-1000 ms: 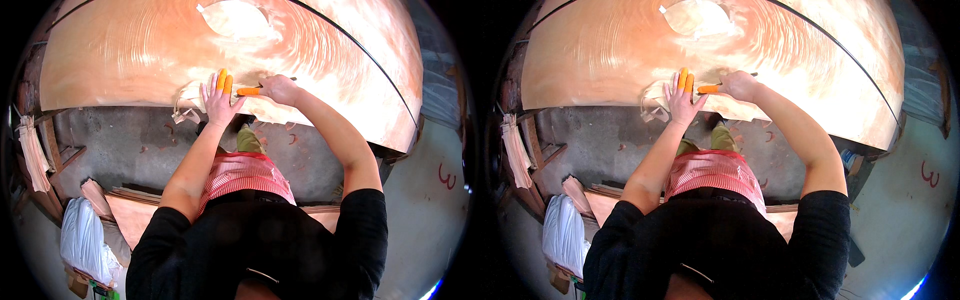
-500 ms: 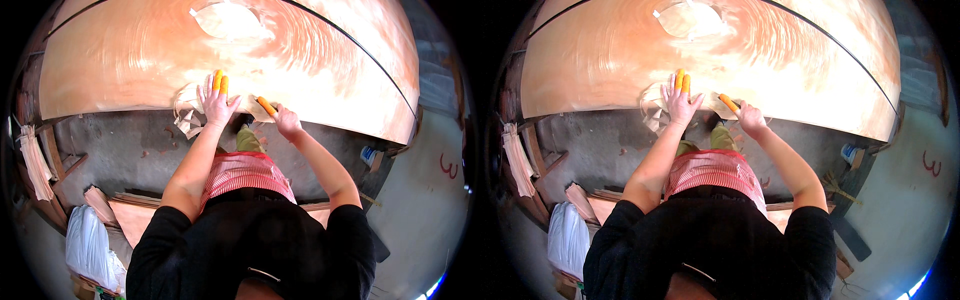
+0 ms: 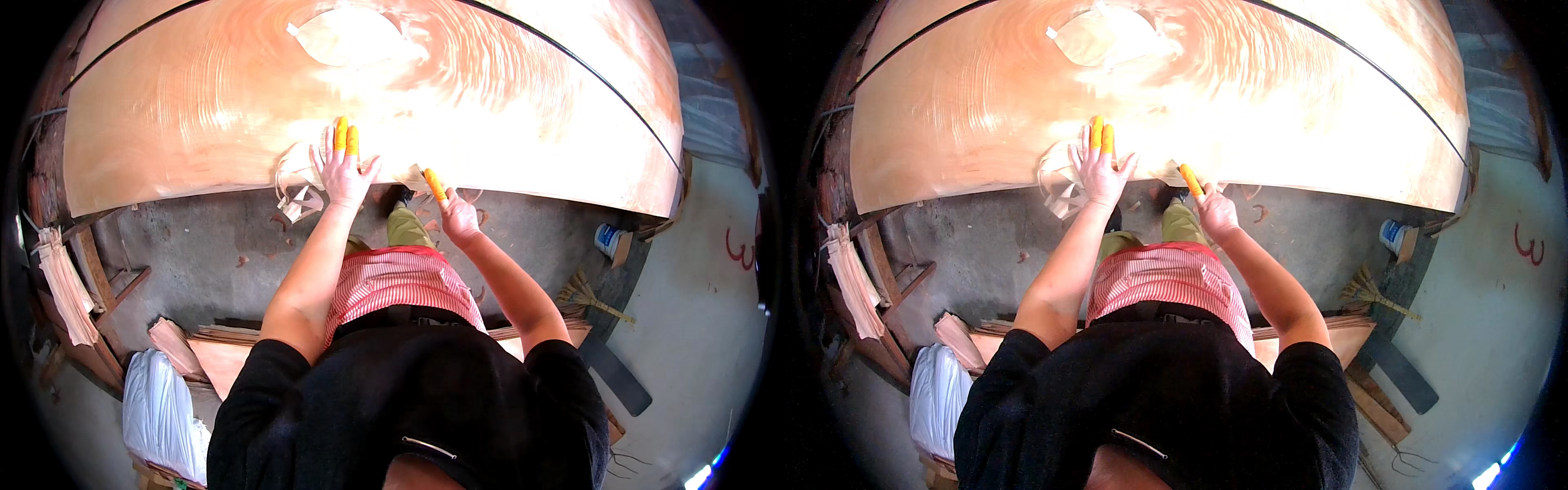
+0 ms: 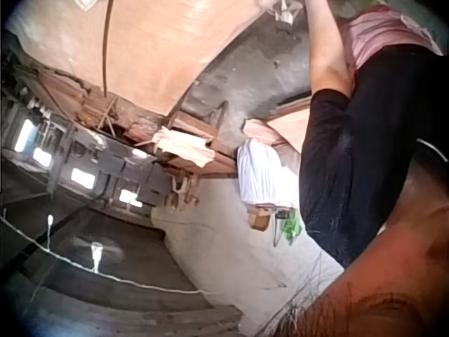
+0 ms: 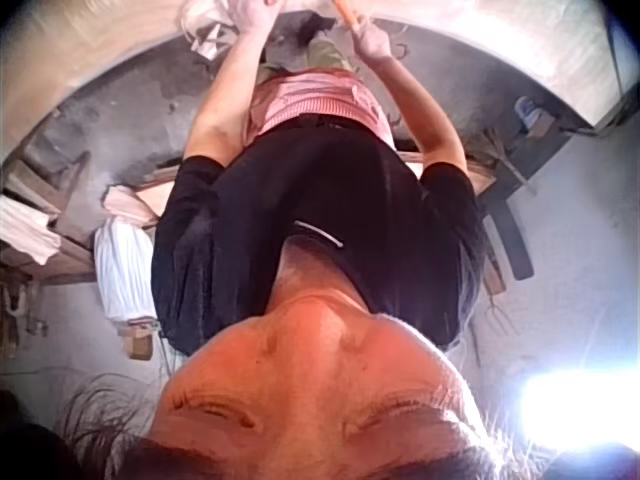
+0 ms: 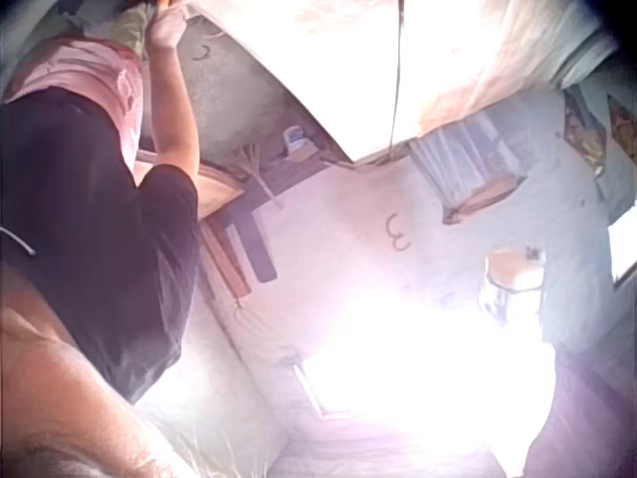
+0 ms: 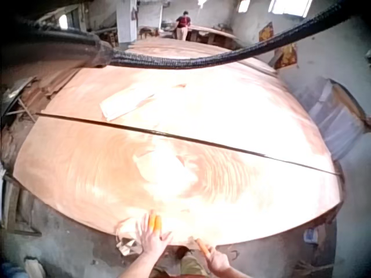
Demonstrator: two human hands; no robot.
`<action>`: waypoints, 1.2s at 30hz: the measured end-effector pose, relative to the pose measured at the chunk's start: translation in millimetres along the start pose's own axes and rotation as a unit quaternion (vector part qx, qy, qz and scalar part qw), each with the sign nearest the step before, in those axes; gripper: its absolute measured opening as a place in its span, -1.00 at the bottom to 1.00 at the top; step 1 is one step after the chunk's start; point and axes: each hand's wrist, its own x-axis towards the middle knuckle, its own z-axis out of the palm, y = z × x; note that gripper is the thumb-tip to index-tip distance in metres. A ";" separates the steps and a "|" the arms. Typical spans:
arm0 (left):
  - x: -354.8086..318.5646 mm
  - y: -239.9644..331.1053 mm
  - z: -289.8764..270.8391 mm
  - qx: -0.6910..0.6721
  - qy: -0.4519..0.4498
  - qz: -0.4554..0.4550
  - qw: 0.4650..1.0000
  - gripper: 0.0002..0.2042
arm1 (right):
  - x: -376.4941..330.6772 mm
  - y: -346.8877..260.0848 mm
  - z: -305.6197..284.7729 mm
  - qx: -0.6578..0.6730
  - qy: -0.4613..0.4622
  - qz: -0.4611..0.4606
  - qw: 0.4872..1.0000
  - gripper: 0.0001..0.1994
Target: The person uses a utility knife to cut a thin sheet of wood veneer on a large workbench. They trace a template to cut out a specific shape, then use a long metal ruler to cut straight lines across the sheet. The person repeatedly lifts and repositions the veneer to access different cutting areas.
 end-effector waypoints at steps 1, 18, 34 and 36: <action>-0.2 0.2 0.1 -0.001 0.000 0.001 1.000 -0.29 | -0.7 1.2 1.8 -0.001 0.003 -0.010 1.000 -0.75; 0.6 1.6 -1.8 -0.005 0.010 0.002 1.000 -0.33 | 45.9 20.5 -65.5 0.068 0.240 -0.009 0.968 -0.79; 1.3 3.6 -3.2 -0.003 0.008 -0.004 1.000 -0.32 | 42.6 -4.4 -44.5 0.577 -0.036 -0.159 0.800 -0.62; 2.9 6.8 -6.3 -0.008 0.007 -0.013 1.000 -0.34 | 44.9 -3.9 -49.6 0.499 -0.060 -0.218 0.836 -0.57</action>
